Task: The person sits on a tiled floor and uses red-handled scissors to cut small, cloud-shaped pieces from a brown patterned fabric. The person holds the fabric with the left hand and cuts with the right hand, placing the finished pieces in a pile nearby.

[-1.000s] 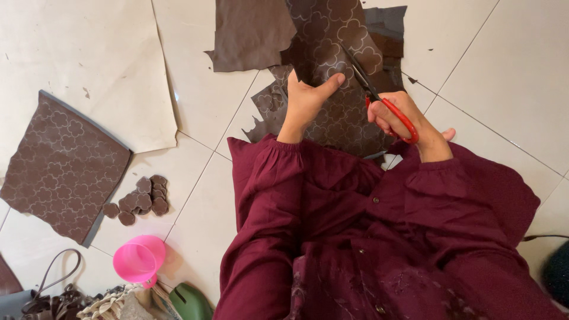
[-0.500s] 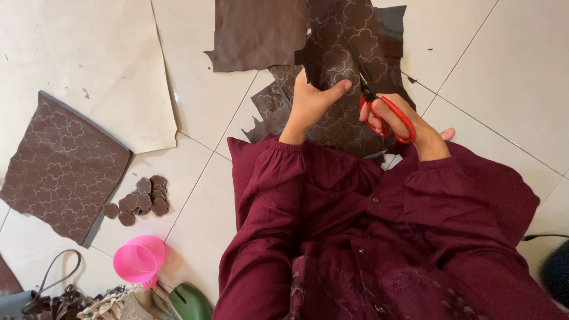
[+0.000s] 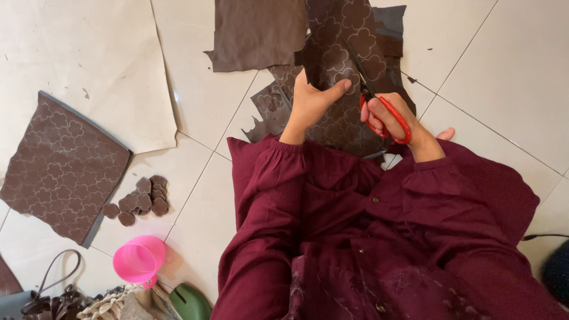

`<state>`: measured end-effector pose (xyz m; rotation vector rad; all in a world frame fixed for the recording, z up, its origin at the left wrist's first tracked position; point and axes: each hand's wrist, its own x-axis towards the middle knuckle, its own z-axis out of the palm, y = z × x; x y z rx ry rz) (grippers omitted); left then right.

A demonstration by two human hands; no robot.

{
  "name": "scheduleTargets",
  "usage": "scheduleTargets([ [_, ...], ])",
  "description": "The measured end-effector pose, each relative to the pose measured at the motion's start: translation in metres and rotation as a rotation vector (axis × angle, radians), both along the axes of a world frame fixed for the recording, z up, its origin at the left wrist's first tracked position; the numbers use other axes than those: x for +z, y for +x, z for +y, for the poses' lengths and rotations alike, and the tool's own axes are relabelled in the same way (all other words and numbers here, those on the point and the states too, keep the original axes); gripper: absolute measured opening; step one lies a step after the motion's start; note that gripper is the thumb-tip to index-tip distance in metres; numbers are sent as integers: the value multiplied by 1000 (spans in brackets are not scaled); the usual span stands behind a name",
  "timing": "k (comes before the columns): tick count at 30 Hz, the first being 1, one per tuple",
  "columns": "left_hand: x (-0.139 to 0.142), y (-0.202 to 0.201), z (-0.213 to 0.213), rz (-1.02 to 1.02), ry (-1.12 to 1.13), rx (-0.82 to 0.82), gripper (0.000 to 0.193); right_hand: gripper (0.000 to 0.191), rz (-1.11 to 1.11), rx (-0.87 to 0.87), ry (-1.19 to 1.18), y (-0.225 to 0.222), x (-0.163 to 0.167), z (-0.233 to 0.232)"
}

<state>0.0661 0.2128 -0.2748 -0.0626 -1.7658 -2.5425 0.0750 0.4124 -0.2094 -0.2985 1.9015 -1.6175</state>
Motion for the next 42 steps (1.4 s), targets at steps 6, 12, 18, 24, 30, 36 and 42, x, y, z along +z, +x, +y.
scheduleTargets([
  [6, -5, 2, 3, 34, 15, -28, 40, 79, 36, 66, -69, 2, 2, -4],
  [12, -6, 3, 3, 30, -23, -43, 38, 76, 29, 25, -63, 2, -1, -4],
  [18, -4, 4, -6, -196, 170, -45, 30, 69, 45, 8, -49, 2, 0, 0],
  [24, -12, 1, 2, -126, 185, 82, 23, 64, -11, 17, -96, 2, -1, -2],
  [30, -17, 2, 6, -134, 157, 95, 22, 62, 16, -9, -106, 4, -2, -7],
  [36, -12, 3, 6, -107, 148, 103, 20, 66, 41, -41, -6, 4, -3, -5],
  [42, -10, 3, 5, -134, 185, 81, 20, 67, 19, -74, 6, 5, -2, -8],
])
